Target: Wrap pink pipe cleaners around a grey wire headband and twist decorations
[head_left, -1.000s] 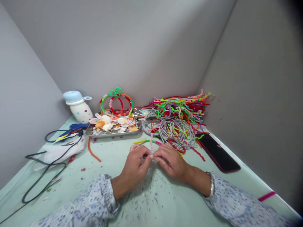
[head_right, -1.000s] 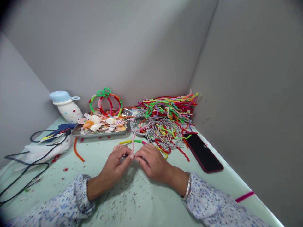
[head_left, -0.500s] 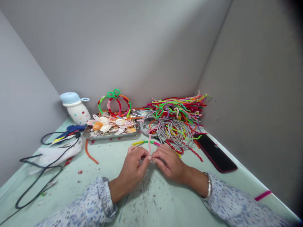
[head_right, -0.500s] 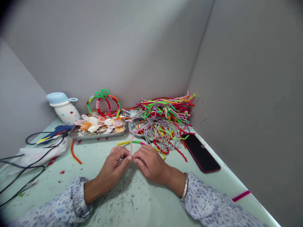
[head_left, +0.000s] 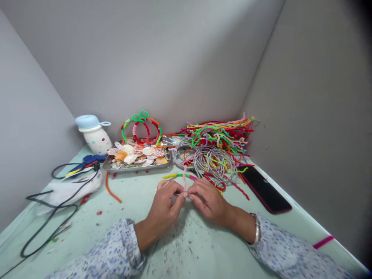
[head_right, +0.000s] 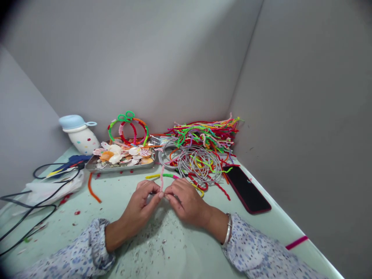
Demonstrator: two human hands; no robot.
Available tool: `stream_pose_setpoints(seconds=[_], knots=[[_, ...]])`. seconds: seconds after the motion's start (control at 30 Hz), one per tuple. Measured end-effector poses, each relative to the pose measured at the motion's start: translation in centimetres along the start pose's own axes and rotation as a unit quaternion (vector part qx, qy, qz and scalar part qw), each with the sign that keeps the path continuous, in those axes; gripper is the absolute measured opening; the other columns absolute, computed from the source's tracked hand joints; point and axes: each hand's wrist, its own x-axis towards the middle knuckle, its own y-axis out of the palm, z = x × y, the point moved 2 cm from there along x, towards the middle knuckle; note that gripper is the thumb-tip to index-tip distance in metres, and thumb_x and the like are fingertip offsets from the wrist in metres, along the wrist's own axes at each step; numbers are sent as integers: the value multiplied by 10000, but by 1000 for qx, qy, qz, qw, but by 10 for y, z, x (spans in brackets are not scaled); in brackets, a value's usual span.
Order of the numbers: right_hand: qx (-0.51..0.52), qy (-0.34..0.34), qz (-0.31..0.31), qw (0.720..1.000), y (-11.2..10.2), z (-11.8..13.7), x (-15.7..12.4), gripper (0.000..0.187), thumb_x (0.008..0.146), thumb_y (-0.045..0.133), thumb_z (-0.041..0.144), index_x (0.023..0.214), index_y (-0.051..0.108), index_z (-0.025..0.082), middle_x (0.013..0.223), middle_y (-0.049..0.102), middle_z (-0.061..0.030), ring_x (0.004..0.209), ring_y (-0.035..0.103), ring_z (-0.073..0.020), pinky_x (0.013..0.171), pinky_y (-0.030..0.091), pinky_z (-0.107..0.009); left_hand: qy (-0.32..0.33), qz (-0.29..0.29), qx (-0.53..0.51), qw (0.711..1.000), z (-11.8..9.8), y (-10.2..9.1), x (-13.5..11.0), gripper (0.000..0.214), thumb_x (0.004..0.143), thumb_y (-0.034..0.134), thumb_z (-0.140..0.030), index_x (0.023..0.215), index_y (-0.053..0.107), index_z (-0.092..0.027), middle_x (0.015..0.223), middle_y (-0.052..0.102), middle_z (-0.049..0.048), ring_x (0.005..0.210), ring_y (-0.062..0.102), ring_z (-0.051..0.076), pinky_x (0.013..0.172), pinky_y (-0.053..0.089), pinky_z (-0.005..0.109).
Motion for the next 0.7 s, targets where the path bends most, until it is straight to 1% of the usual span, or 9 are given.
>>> stream_pose_setpoints(seconds=[0.2,0.37,0.53,0.7], knots=[[0,11,0,1000,1,0,-1,103,933,476,208,938,578,192,801,617,-47,759,532,-190,726,403,-343,14,-4,27,1000,-1,0,0,181,915,489,-277,767,552,-196,736,594,10,744,525,186,792,384,363],[-8,0,5,1000,3,-1,-1,127,927,455,202,864,564,192,756,589,-34,721,509,-181,683,388,-332,15,0,34,999,-1,1,0,192,912,466,-263,749,542,-196,715,588,12,732,525,189,805,385,372],[-12,-5,3,1000,3,1,1,143,924,439,198,844,556,191,735,575,-34,703,492,-181,665,380,-329,11,4,25,1000,0,1,1,206,916,459,-268,740,540,-198,707,586,11,727,521,189,813,381,372],[-10,-8,7,1000,2,1,1,140,924,434,189,844,548,191,756,585,-38,717,495,-182,701,393,-334,-11,5,15,1000,2,2,1,219,915,473,-289,732,548,-194,711,589,14,739,520,194,786,385,359]])
